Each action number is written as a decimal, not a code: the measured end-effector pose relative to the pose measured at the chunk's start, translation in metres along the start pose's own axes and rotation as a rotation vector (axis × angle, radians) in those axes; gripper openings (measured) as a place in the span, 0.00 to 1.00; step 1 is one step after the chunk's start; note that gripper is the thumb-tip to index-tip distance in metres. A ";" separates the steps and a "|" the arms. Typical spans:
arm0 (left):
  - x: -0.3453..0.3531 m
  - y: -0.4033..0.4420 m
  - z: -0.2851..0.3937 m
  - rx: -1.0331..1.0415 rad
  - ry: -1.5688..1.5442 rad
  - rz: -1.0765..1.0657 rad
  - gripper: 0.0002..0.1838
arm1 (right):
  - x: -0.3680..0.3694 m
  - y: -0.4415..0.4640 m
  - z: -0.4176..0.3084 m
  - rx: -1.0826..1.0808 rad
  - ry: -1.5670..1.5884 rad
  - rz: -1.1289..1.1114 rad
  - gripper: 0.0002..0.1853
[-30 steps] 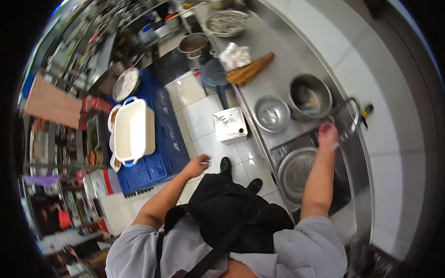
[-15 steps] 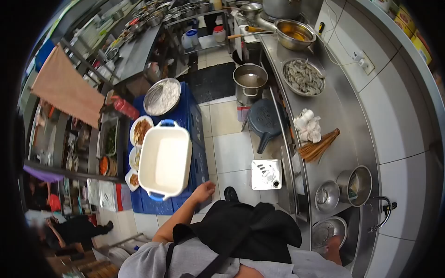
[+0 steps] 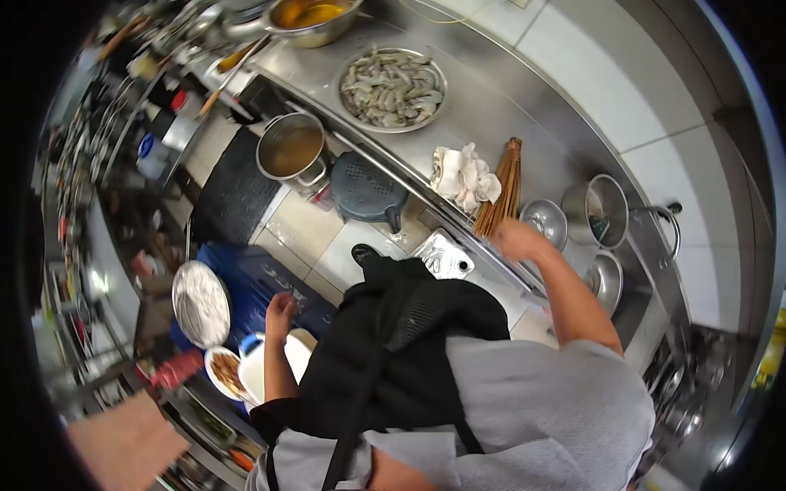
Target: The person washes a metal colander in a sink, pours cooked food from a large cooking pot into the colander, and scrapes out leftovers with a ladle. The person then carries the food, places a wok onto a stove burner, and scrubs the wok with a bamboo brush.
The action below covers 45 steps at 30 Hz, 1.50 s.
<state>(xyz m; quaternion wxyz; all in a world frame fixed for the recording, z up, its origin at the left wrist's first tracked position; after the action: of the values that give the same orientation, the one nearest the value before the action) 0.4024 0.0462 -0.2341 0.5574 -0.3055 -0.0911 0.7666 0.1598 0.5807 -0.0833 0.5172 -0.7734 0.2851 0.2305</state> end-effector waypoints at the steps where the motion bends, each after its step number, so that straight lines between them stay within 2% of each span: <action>1: -0.016 0.002 0.000 -0.098 -0.032 0.006 0.14 | -0.019 0.016 -0.010 0.052 -0.002 0.082 0.14; 2: -0.030 0.007 -0.001 -0.192 -0.066 0.021 0.14 | -0.040 0.033 -0.018 0.099 -0.012 0.168 0.15; 3: -0.043 0.019 -0.008 -0.187 -0.115 0.018 0.14 | -0.063 0.041 -0.031 0.119 0.040 0.324 0.19; 4: -0.049 0.035 0.000 -0.188 -0.102 -0.008 0.14 | -0.083 0.044 -0.041 0.135 0.084 0.476 0.26; 5: -0.055 0.049 0.009 -0.182 -0.070 -0.040 0.14 | -0.087 0.056 -0.050 0.151 0.089 0.477 0.26; 7: -0.065 0.082 0.028 -0.196 -0.061 -0.102 0.15 | -0.091 0.086 -0.052 0.369 -0.004 0.491 0.45; 10: -0.075 0.152 0.080 -0.126 -0.058 -0.161 0.16 | -0.063 0.129 -0.055 0.440 -0.083 0.459 0.50; 13: -0.081 0.238 0.103 0.013 -0.015 -0.236 0.15 | -0.066 0.127 -0.095 0.582 -0.045 0.538 0.46; 15: -0.085 0.286 0.130 0.141 0.042 -0.306 0.14 | -0.060 0.128 -0.078 0.563 0.070 0.690 0.37; 16: -0.085 0.311 0.142 0.232 0.034 -0.356 0.14 | -0.059 0.121 -0.075 0.626 0.110 0.756 0.34; 18: -0.095 0.339 0.188 0.388 0.138 -0.412 0.13 | -0.057 0.107 -0.072 0.719 0.152 0.808 0.32; 20: -0.112 0.352 0.232 0.403 0.111 -0.510 0.12 | -0.064 0.093 -0.092 0.669 0.137 0.950 0.31; 24: -0.135 0.390 0.247 0.383 0.102 -0.608 0.13 | -0.099 0.093 -0.213 0.669 0.186 0.873 0.30; 26: -0.149 0.411 0.257 0.344 0.108 -0.646 0.13 | -0.119 0.138 -0.304 0.292 0.371 0.766 0.31; 28: -0.148 0.418 0.272 0.376 -0.022 -0.769 0.13 | -0.140 0.192 -0.382 -0.081 0.332 0.786 0.32; 29: -0.153 0.426 0.277 0.287 -0.180 -0.773 0.14 | -0.159 0.219 -0.435 -0.105 0.436 0.646 0.32; 30: -0.159 0.439 0.288 0.197 -0.334 -0.763 0.16 | -0.176 0.245 -0.473 -0.330 0.360 0.726 0.31; 31: -0.167 0.457 0.302 0.147 -0.481 -0.675 0.17 | -0.191 0.273 -0.515 -0.354 0.489 0.611 0.31; 32: -0.180 0.473 0.314 0.096 -0.618 -0.579 0.19 | -0.202 0.307 -0.549 -0.498 0.548 0.574 0.31; 34: -0.205 0.497 0.363 0.135 -0.705 -0.512 0.25 | -0.227 0.375 -0.602 -0.700 0.475 0.612 0.31; 36: -0.228 0.532 0.399 0.176 -0.710 -0.486 0.27 | -0.235 0.454 -0.640 -0.719 0.557 0.562 0.31; 38: -0.247 0.555 0.437 0.233 -0.719 -0.531 0.29 | -0.245 0.489 -0.685 -0.679 0.521 0.570 0.30; 40: -0.258 0.588 0.452 0.217 -0.714 -0.579 0.31 | -0.246 0.543 -0.712 -0.686 0.536 0.582 0.33; 42: -0.270 0.640 0.444 0.181 -0.749 -0.511 0.34 | -0.253 0.562 -0.744 -0.564 0.475 0.651 0.34; 43: -0.280 0.659 0.448 0.168 -0.724 -0.498 0.34 | -0.253 0.575 -0.759 -0.485 0.464 0.608 0.36; 45: -0.298 0.699 0.450 0.201 -0.738 -0.499 0.34 | -0.250 0.605 -0.782 -0.556 0.448 0.655 0.43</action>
<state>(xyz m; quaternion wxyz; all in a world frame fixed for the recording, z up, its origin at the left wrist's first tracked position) -0.3556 -0.3875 -0.1019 0.6821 0.0748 -0.2795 0.6715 -0.3861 -0.2797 -0.0442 0.1169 -0.7824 0.5456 0.2766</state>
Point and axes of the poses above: each hand's wrist, its own y-axis towards the middle knuckle, its own x-axis out of the palm, z = x × y, the point moved 10 cm from there along y, towards the middle knuckle
